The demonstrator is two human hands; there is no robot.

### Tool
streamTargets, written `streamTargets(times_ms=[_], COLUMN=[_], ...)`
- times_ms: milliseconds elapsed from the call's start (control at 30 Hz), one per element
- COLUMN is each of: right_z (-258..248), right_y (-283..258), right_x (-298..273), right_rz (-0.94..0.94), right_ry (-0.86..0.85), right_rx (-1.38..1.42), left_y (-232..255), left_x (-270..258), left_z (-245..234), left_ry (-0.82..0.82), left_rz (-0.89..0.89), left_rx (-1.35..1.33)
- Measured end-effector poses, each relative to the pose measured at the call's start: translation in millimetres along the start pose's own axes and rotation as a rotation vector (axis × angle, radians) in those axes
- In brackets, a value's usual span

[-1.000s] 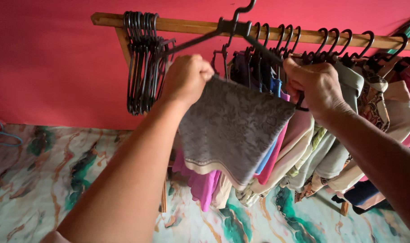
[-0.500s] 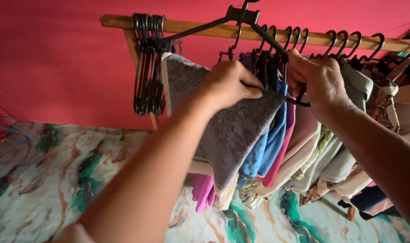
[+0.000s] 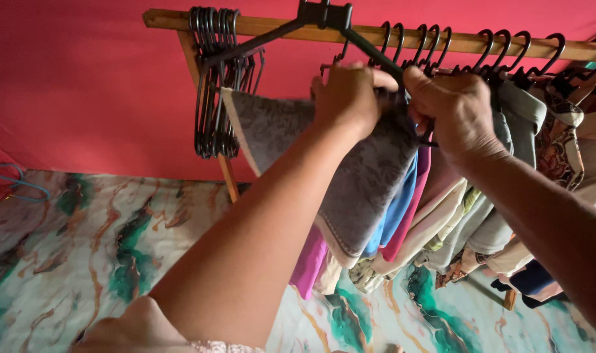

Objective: The person takes garments from a laundry basket, places each on a hanger, and hangs them on a wooden clothing rack. The person handles several items including a grey patterned cloth, a white and pink patterned cloth, a beige cloth, and a pink polka-dotted cloth.

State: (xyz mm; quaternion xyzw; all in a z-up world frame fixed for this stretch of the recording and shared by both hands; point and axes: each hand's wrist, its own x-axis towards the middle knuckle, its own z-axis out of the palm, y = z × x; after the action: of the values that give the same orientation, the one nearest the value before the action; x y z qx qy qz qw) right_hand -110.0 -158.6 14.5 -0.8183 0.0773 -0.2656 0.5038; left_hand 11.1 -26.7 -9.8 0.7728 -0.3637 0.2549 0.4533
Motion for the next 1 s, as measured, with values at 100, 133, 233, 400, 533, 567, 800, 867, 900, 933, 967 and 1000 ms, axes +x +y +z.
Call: streamTargets(times_ms=[100,133,233,400,533,567,800,867,900,933,967,1000], right_z=[-8,-11,-15,-13,-12,-12,-20,-20,-20,-20,-21,-21], right_y=[3,3,2,-6,-9,-9,1,3,4,4,3,4], right_x=[2,5,5,-1,-2,-2,0,-2,-3,-4,-5,-7], right_rz=[-0.277,-0.519,-0.252,-0.017,0.062,0.104,0.187,0.22,0.204,0.189,0.174,0.204], right_ry=[0.027,0.035,0.034,-0.005,-0.077,-0.074,-0.133,-0.077,-0.068,-0.058,-0.049,-0.043], right_rx=[-0.154,-0.318,-0.061,-0.079,-0.108,-0.105,-0.043,0.002,0.05,0.097,0.144,0.128], left_y=[-10,-18,-49,-89,-92,-90,-74,-73,-74,-74,-74,-74], left_x=[-2,-3,-6,-6,-4,-3,3,6,7,6,5,-1], left_z=[-18,-28,-61,-101,-104,-102,-72,-67,-66,-65,-63,-61], left_ry=[-0.137,-0.161,-0.07,-0.014,-0.113,-0.126,-0.189,-0.33,-0.365,-0.401,-0.486,-0.577], left_rz=[-0.09,-0.138,0.084,0.31,0.186,0.144,-0.069,-0.201,-0.207,-0.213,-0.253,-0.301], left_rx=[-0.001,0.077,0.312,0.269,0.238,0.197,0.316,0.388,0.38,0.37,0.456,0.542])
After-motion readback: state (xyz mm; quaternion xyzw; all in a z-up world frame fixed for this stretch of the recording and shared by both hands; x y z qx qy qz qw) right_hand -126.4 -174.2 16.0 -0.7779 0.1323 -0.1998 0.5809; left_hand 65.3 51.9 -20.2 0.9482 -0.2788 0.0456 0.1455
